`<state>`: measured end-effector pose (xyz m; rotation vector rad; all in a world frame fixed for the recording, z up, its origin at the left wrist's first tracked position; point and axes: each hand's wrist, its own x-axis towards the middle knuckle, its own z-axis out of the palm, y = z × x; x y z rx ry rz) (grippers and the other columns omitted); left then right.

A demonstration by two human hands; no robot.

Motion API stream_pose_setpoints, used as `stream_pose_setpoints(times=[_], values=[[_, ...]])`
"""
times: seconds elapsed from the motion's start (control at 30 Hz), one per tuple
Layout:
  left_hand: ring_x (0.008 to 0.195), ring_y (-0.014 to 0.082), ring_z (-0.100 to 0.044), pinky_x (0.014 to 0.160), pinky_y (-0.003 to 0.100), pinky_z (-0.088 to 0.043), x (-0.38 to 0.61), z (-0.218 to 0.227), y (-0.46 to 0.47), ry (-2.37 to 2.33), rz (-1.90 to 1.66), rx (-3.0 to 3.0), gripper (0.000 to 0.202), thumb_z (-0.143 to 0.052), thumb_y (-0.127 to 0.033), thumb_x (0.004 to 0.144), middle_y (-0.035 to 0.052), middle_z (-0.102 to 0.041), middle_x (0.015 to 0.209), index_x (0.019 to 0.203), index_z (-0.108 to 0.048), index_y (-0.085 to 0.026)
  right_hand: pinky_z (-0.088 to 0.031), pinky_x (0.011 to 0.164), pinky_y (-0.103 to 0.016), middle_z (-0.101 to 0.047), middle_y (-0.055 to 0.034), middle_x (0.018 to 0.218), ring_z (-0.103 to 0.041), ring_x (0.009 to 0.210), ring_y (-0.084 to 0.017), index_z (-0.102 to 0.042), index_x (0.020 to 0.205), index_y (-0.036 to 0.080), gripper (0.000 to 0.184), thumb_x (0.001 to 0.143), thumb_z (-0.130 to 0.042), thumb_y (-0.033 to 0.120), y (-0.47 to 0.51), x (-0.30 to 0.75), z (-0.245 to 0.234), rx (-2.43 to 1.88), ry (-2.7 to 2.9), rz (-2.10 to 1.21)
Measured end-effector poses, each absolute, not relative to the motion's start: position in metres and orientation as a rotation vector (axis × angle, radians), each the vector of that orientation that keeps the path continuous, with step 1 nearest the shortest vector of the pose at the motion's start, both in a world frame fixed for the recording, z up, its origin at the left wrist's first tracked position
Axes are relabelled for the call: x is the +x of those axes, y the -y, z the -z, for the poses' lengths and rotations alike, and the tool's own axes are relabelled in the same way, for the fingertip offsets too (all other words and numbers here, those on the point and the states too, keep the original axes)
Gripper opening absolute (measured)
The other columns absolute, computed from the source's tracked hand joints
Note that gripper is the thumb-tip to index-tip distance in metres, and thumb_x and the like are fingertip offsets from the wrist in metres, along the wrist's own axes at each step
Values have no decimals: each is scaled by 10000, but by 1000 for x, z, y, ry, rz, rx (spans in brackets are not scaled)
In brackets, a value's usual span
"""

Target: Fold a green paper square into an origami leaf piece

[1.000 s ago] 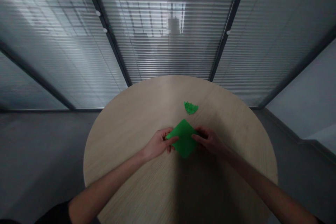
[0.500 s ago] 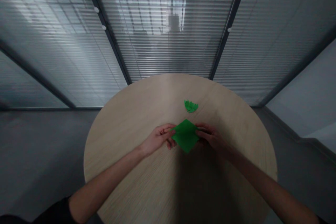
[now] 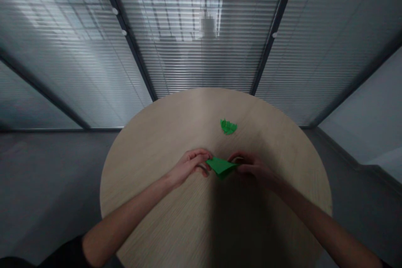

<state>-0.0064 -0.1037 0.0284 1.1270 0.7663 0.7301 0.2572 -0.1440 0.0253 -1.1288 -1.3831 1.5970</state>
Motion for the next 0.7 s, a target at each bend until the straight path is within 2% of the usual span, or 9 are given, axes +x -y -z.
stream_pose_setpoints(times=[0.07, 0.17, 0.27, 0.33, 0.4, 0.5, 0.57, 0.63, 0.7], values=[[572, 116, -649, 526, 210, -524, -5, -28, 103, -773, -734, 1193, 292, -810, -377, 810, 22, -691, 731, 885, -681, -127, -357, 474, -204, -632, 10, 774, -508, 528, -78, -722, 1004, 195, 313, 794, -735, 427, 145, 256, -26, -1134, 1403, -1579], [518, 98, -624, 500, 191, -486, -4, -27, 103, -749, -711, 1254, 298, -840, -354, 803, -1, -678, 674, 884, -655, -136, -358, 473, -215, -644, -9, 816, -506, 542, -87, -724, 1028, 191, 408, 869, -690, 566, 148, 249, -26, -1171, 1450, -1510], [528, 106, -634, 510, 196, -495, -2, -28, 105, -681, -672, 1257, 335, -845, -333, 811, -11, -682, 678, 1004, -650, -140, -480, 636, -264, -719, -62, 940, -637, 757, -163, -747, 1100, 197, 436, 889, -692, 574, 149, 241, -25, -1164, 1565, -1383], [553, 112, -638, 541, 217, -525, 0, -29, 107, -639, -647, 1250, 411, -851, -326, 811, -20, -677, 703, 1111, -636, -145, -508, 730, -301, -754, -86, 1032, -670, 876, -205, -757, 1142, 202, 433, 905, -684, 556, 150, 236, -25, -1162, 1664, -1321], [574, 114, -631, 572, 241, -544, 2, -29, 109, -621, -636, 1249, 479, -855, -332, 808, -28, -664, 731, 1181, -616, -152, -517, 769, -319, -766, -85, 1073, -682, 911, -219, -760, 1158, 203, 417, 908, -687, 529, 151, 231, -26, -1156, 1725, -1311], [602, 101, -602, 602, 232, -508, 5, -30, 110, -663, -686, 1278, 495, -855, -338, 804, -39, -633, 736, 1198, -622, -148, -510, 724, -308, -768, -62, 976, -677, 824, -201, -773, 1063, 192, 342, 885, -718, 479, 153, 223, -25, -1158, 1732, -1321], [657, 103, -605, 630, 224, -478, 6, -30, 110, -701, -738, 1284, 493, -863, -348, 789, -25, -643, 773, 1172, -632, -141, -525, 738, -307, -765, -57, 980, -683, 835, -198, -765, 1019, 193, 304, 876, -731, 458, 154, 218, -23, -1141, 1633, -1368], [730, 122, -625, 667, 233, -467, 6, -31, 110, -723, -757, 1300, 489, -863, -385, 783, 7, -671, 837, 1139, -635, -139, -539, 710, -297, -758, -58, 974, -684, 820, -192, -747, 1028, 192, 329, 862, -747, 477, 155, 214, -21, -1136, 1526, -1394], [760, 138, -628, 677, 244, -452, 6, -31, 110, -751, -747, 1353, 469, -844, -437, 795, 26, -679, 865, 1098, -638, -143, -535, 615, -278, -740, -52, 925, -665, 742, -177, -722, 1029, 189, 388, 833, -768, 521, 155, 212, -19, -1180, 1430, -1394]])
